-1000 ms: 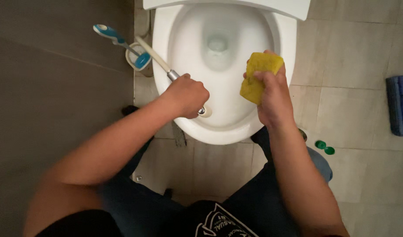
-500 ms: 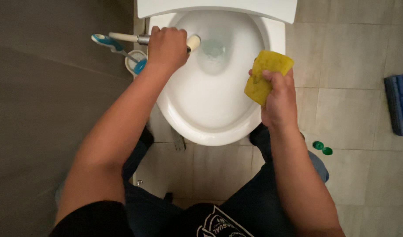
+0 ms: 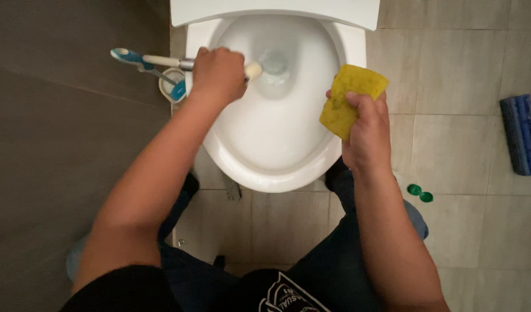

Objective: The person scrubs the rim and seat of a white toilet using a yellow sponge. They rinse the sponge with a handheld bidet sprayer and continue scrubbing the exterior surfaces of the toilet bowl and seat.

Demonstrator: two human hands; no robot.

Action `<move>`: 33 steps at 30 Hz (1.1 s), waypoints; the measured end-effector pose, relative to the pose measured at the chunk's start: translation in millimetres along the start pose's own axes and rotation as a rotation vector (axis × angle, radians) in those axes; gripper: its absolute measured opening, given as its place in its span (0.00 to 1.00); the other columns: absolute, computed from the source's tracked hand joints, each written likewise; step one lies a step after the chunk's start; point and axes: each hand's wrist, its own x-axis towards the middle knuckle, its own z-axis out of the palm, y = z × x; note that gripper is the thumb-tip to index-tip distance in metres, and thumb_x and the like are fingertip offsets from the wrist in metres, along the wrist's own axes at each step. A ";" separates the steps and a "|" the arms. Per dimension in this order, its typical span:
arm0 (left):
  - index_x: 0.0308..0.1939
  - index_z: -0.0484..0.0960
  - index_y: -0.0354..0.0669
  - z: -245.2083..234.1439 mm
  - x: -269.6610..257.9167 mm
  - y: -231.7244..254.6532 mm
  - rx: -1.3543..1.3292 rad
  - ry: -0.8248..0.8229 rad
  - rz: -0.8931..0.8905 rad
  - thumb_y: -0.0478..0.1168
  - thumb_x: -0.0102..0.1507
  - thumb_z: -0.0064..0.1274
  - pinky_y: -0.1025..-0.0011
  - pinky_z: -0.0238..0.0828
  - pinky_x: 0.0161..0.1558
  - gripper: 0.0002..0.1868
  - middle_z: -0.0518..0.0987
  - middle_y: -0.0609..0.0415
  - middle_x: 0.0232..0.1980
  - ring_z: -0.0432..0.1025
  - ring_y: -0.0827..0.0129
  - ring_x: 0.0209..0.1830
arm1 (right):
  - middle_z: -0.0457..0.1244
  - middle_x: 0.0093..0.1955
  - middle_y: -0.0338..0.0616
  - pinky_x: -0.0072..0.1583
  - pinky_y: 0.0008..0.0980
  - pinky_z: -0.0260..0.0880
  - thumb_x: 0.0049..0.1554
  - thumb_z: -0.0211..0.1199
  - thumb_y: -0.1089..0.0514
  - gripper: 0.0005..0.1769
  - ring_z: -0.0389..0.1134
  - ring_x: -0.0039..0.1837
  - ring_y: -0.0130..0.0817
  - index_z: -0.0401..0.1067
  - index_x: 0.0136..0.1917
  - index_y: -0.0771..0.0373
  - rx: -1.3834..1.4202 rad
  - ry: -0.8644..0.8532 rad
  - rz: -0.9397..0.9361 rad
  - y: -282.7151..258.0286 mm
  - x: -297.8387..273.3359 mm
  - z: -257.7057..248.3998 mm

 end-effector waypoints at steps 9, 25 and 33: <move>0.37 0.89 0.48 -26.7 -45.1 -18.4 0.142 -0.202 -0.042 0.41 0.55 0.63 0.56 0.67 0.52 0.07 0.84 0.46 0.37 0.80 0.52 0.41 | 0.63 0.62 0.51 0.63 0.42 0.72 0.57 0.50 0.63 0.26 0.69 0.60 0.40 0.56 0.69 0.66 -0.031 -0.024 -0.001 5.7 -3.5 6.1; 0.43 0.83 0.43 -43.5 -24.8 45.1 0.236 -0.585 0.236 0.36 0.55 0.62 0.60 0.72 0.43 0.13 0.84 0.48 0.42 0.80 0.52 0.43 | 0.63 0.60 0.52 0.62 0.42 0.73 0.58 0.51 0.64 0.25 0.69 0.59 0.42 0.57 0.69 0.67 0.020 -0.033 -0.061 7.8 -6.0 -7.1; 0.52 0.78 0.43 -100.1 -91.5 -40.7 -0.261 0.471 0.195 0.32 0.57 0.62 0.51 0.70 0.49 0.20 0.80 0.42 0.51 0.74 0.43 0.52 | 0.64 0.61 0.48 0.59 0.41 0.74 0.57 0.51 0.61 0.28 0.70 0.59 0.41 0.59 0.71 0.65 -0.079 -0.040 0.002 22.8 -6.1 1.2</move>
